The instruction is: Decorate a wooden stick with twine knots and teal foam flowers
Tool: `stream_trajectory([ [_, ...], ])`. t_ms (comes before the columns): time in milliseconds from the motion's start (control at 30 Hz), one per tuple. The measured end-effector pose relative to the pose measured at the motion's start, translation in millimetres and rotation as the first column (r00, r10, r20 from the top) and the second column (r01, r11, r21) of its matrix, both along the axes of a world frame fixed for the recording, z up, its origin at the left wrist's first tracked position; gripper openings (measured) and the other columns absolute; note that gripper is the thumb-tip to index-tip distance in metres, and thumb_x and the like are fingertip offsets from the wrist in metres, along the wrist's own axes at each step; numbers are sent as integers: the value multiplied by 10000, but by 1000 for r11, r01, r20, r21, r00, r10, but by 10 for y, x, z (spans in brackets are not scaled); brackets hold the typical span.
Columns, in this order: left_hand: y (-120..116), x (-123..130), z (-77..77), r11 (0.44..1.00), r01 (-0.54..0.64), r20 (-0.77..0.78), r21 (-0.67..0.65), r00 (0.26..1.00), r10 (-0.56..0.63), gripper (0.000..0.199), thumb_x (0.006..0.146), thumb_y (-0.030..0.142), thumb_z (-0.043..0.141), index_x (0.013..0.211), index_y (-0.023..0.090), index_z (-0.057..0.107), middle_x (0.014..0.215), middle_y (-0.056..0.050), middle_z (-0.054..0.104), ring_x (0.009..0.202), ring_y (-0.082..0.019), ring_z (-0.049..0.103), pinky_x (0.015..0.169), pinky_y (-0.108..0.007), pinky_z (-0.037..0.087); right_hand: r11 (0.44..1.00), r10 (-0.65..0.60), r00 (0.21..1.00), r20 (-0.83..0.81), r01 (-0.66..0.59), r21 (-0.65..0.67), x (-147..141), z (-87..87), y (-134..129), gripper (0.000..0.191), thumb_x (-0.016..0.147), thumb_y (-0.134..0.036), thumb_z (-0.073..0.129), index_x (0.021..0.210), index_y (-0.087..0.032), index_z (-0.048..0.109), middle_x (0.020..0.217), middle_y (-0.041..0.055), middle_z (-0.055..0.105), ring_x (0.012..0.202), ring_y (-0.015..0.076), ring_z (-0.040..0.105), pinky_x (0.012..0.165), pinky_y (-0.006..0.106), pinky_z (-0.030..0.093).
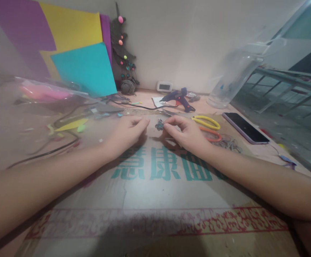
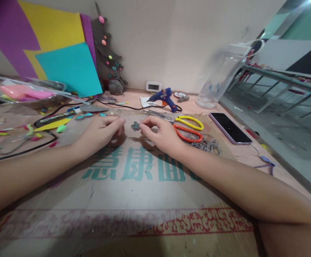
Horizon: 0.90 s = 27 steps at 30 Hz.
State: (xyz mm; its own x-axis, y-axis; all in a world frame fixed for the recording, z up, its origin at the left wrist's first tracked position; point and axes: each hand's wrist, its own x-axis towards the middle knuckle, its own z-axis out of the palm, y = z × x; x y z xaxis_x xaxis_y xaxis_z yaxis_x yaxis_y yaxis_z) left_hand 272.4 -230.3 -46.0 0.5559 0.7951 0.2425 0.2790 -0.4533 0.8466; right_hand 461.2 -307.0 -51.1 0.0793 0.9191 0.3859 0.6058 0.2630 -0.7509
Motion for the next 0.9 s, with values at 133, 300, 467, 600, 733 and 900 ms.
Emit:
stream_trajectory([
  [133, 6, 13, -10, 1000, 14, 0, -4, 1000, -14, 360, 915, 361, 444, 699, 193, 678, 706, -21, 705, 697, -185, 628, 673, -273, 469, 1000, 4, 1000, 7, -4, 10, 3, 1, 2, 172, 893, -320, 600, 794, -187, 645, 744, 2, 683, 681, 135, 606, 644, 269, 467],
  [300, 7, 24, -24, 993, 78, -28, 93, 997, -76, 322, 901, 385, 491, 767, 189, 708, 833, -34, 743, 853, -212, 663, 790, -289, 496, 1000, 9, 1000, 3, -9, 14, -1, 10, -2, 170, 897, -312, 600, 791, -185, 642, 741, -6, 679, 691, 132, 608, 661, 269, 463],
  [467, -16, 17, -12, 989, 99, -53, 114, 994, -94, 236, 871, 394, 586, 807, 199, 702, 848, -13, 738, 843, -192, 653, 788, -276, 488, 999, 40, 999, -10, -40, 17, 5, -2, 3, 184, 909, -330, 603, 797, -188, 634, 744, -10, 665, 711, 134, 613, 681, 272, 466],
  [600, -21, 25, 13, 997, 50, -30, 66, 998, -49, 202, 854, 361, 587, 778, 188, 660, 815, -13, 713, 794, -188, 632, 761, -278, 476, 993, 119, 976, -182, -116, 27, 37, -65, 43, 157, 903, -349, 628, 892, -210, 554, 794, -17, 654, 721, 130, 638, 680, 275, 484],
  [733, -19, 34, 32, 999, 27, 3, 23, 1000, -27, 189, 849, 350, 592, 776, 181, 637, 819, -14, 699, 769, -175, 608, 760, -279, 462, 987, 158, 935, -317, -157, 31, 63, -114, 78, 169, 912, -312, 596, 912, -236, 444, 785, -21, 671, 755, 136, 660, 719, 290, 495],
  [900, -29, 39, 45, 1000, 21, 5, 5, 1000, -21, 180, 848, 336, 596, 769, 177, 629, 796, -10, 678, 756, -169, 587, 753, -277, 448, 992, 120, 953, -278, -127, -6, 53, -83, 61, 122, 915, -300, 589, 946, -202, 523, 864, 29, 724, 794, 146, 675, 728, 289, 494],
])
